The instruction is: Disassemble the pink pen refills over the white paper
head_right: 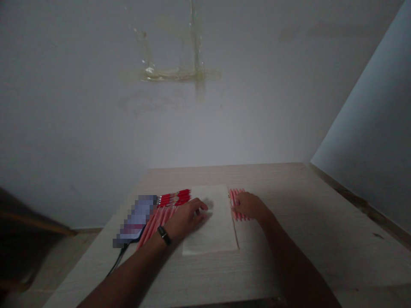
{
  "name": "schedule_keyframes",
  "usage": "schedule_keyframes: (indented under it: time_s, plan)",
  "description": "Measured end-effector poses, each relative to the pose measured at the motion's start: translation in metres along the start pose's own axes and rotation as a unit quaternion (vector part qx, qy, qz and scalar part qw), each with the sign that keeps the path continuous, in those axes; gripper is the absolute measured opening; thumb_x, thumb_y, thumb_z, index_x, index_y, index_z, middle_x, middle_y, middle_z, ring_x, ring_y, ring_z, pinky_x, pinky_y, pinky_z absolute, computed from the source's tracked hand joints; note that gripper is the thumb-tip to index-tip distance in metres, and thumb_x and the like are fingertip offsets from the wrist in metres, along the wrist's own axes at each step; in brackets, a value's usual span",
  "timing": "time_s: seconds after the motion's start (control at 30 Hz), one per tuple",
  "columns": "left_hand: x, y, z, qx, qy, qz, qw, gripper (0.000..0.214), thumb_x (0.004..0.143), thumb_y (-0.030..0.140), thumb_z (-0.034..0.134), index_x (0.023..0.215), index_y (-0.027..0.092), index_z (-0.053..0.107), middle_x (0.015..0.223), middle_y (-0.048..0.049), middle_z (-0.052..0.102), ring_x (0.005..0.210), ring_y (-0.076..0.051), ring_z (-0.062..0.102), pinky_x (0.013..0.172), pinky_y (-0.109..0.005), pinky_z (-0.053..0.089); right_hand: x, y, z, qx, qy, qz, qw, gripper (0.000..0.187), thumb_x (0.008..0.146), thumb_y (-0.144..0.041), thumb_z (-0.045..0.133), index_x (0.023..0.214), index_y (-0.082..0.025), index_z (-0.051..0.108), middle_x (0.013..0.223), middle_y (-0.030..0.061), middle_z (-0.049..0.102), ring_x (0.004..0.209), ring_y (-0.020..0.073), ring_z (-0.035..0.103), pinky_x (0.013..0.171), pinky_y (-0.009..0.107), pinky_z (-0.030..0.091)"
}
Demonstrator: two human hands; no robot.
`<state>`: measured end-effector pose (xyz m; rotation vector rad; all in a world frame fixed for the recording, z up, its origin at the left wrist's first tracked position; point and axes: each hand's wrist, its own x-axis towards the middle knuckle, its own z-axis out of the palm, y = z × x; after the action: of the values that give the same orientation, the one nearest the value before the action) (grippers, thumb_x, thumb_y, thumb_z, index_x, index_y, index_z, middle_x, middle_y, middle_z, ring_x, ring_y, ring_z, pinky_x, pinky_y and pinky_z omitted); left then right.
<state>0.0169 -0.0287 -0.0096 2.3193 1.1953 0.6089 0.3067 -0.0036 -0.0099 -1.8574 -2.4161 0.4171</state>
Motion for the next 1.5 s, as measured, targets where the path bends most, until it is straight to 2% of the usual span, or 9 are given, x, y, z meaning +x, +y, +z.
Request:
schedule_keyframes:
  time_s: [0.3,0.43,0.53,0.6,0.67,0.77,1.03,1.17,1.5]
  plan:
    - [0.000,0.003,-0.001,-0.003,-0.007,-0.007,1.000,0.021,0.087,0.028,0.062,0.106,0.020,0.068,0.103,-0.0065,0.067,0.086,-0.018,0.063,0.074,-0.028,0.048,0.000,0.001,0.000,0.003,-0.003,0.004,1.000,0.025,0.084,-0.039,0.066,0.075,-0.016,0.067,0.069,0.0031,0.070,0.064,0.0140,0.062,0.056,0.023,0.033]
    - [0.000,0.001,-0.009,0.015,-0.008,-0.016,1.000,0.023,0.087,0.026,0.062,0.108,0.020,0.068,0.106,-0.0073,0.068,0.085,-0.018,0.064,0.077,-0.029,0.048,0.000,0.001,-0.001,0.015,-0.017,0.013,1.000,0.023,0.085,-0.037,0.066,0.078,-0.015,0.068,0.068,0.0029,0.070,0.061,0.0135,0.062,0.055,0.022,0.034]
    - [0.001,-0.008,-0.023,0.074,0.002,-0.072,0.995,0.026,0.089,0.031,0.061,0.110,0.019,0.068,0.106,-0.0088,0.070,0.087,-0.020,0.065,0.078,-0.030,0.048,-0.002,-0.001,-0.001,0.018,-0.021,0.005,1.000,0.023,0.086,-0.034,0.064,0.074,-0.015,0.068,0.065,0.0032,0.069,0.057,0.0128,0.060,0.054,0.022,0.034]
    - [0.001,-0.016,-0.033,0.120,0.017,-0.110,0.986,0.022,0.089,0.028,0.060,0.107,0.017,0.068,0.108,-0.0100,0.071,0.096,-0.021,0.066,0.085,-0.031,0.047,-0.003,-0.001,-0.001,0.004,-0.001,-0.006,1.000,0.021,0.085,-0.032,0.064,0.073,-0.015,0.067,0.067,0.0041,0.070,0.059,0.0134,0.060,0.054,0.023,0.033]
    - [0.000,-0.024,-0.041,0.173,-0.010,-0.173,0.969,0.018,0.087,0.027,0.061,0.101,0.019,0.069,0.107,-0.0096,0.072,0.097,-0.023,0.067,0.085,-0.031,0.048,-0.003,-0.001,0.001,-0.006,0.015,-0.011,1.000,0.019,0.084,-0.031,0.065,0.074,-0.015,0.067,0.069,0.0044,0.070,0.061,0.0141,0.061,0.055,0.023,0.032]
    - [-0.002,-0.028,-0.048,0.222,-0.025,-0.206,0.953,0.019,0.086,0.027,0.061,0.102,0.020,0.068,0.105,-0.0105,0.074,0.098,-0.025,0.069,0.083,-0.032,0.049,-0.002,0.002,0.004,0.006,0.012,-0.012,1.000,0.018,0.085,-0.031,0.064,0.075,-0.015,0.067,0.067,0.0030,0.069,0.059,0.0135,0.060,0.055,0.023,0.032]
    - [-0.005,-0.028,-0.046,0.272,-0.052,-0.222,0.935,0.021,0.083,0.019,0.052,0.097,0.020,0.068,0.100,-0.0122,0.074,0.092,-0.027,0.071,0.078,-0.035,0.051,0.001,0.006,0.007,0.004,0.011,-0.010,1.000,0.020,0.084,-0.033,0.065,0.075,-0.016,0.064,0.070,0.0028,0.069,0.061,0.0131,0.060,0.055,0.023,0.031]
    - [-0.006,-0.030,-0.043,0.262,-0.046,-0.208,0.941,0.020,0.085,0.022,0.052,0.095,0.020,0.069,0.095,-0.0135,0.075,0.089,-0.027,0.071,0.079,-0.036,0.051,0.000,0.004,0.005,0.019,-0.012,-0.005,1.000,0.020,0.085,-0.034,0.064,0.075,-0.016,0.064,0.064,0.0017,0.068,0.056,0.0126,0.059,0.054,0.023,0.032]
    - [-0.007,-0.023,-0.039,0.207,-0.012,-0.206,0.956,0.018,0.081,0.018,0.055,0.096,0.016,0.065,0.095,-0.0173,0.072,0.087,-0.030,0.070,0.076,-0.038,0.049,-0.003,0.001,0.001,0.020,0.000,-0.007,1.000,0.018,0.085,-0.032,0.066,0.076,-0.016,0.067,0.066,0.0028,0.069,0.057,0.0135,0.061,0.055,0.022,0.035]
